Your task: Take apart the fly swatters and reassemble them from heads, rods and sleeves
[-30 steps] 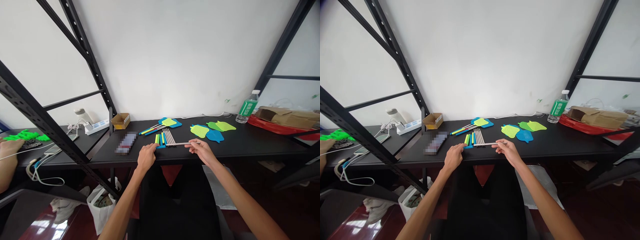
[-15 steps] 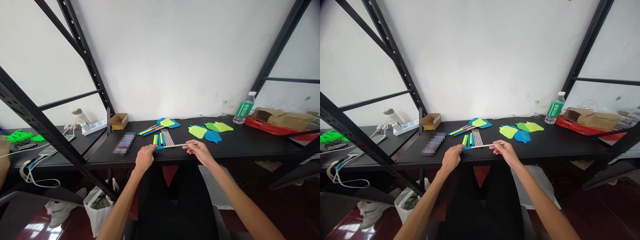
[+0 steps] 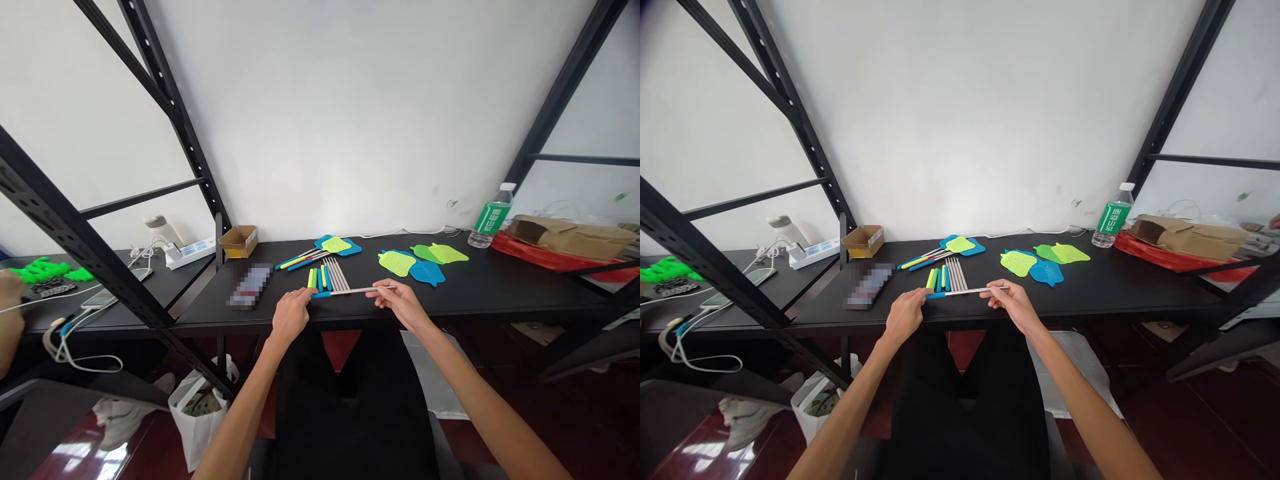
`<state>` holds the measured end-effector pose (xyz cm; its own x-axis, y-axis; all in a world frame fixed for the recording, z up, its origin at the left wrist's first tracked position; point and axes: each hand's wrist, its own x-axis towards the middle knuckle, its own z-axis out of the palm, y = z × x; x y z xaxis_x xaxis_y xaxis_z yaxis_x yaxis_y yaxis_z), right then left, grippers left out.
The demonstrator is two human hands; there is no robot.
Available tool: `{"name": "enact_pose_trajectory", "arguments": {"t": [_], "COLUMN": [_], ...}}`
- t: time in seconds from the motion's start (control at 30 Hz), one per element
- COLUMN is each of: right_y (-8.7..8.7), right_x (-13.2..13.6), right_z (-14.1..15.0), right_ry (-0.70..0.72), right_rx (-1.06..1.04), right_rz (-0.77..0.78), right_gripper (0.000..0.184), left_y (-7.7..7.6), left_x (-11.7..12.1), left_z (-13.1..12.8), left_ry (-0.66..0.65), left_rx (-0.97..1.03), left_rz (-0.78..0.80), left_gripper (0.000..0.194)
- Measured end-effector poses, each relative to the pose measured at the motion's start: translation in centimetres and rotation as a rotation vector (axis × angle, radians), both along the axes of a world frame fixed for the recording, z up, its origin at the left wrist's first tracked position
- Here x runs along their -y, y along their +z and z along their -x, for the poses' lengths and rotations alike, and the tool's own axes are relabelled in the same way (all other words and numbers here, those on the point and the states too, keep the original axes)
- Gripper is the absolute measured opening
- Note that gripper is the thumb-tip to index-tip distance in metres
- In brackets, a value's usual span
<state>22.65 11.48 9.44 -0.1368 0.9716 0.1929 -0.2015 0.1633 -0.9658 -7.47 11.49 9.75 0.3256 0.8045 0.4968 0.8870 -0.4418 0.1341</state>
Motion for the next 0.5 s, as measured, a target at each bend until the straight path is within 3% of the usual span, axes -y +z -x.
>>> {"name": "enact_pose_trajectory", "arguments": {"t": [0.5], "right_y": [-0.19], "right_x": [-0.48], "right_z": [-0.10], "right_ry": [-0.030], "right_rx": [-0.138], "right_rz": [0.052], "right_gripper": [0.028], "left_y": [-0.06], "left_x": [0.06], "left_z": [0.00], "left_ry": [0.016], "left_rx": [0.087], "left_rz": [0.026], "left_gripper": [0.045]}}
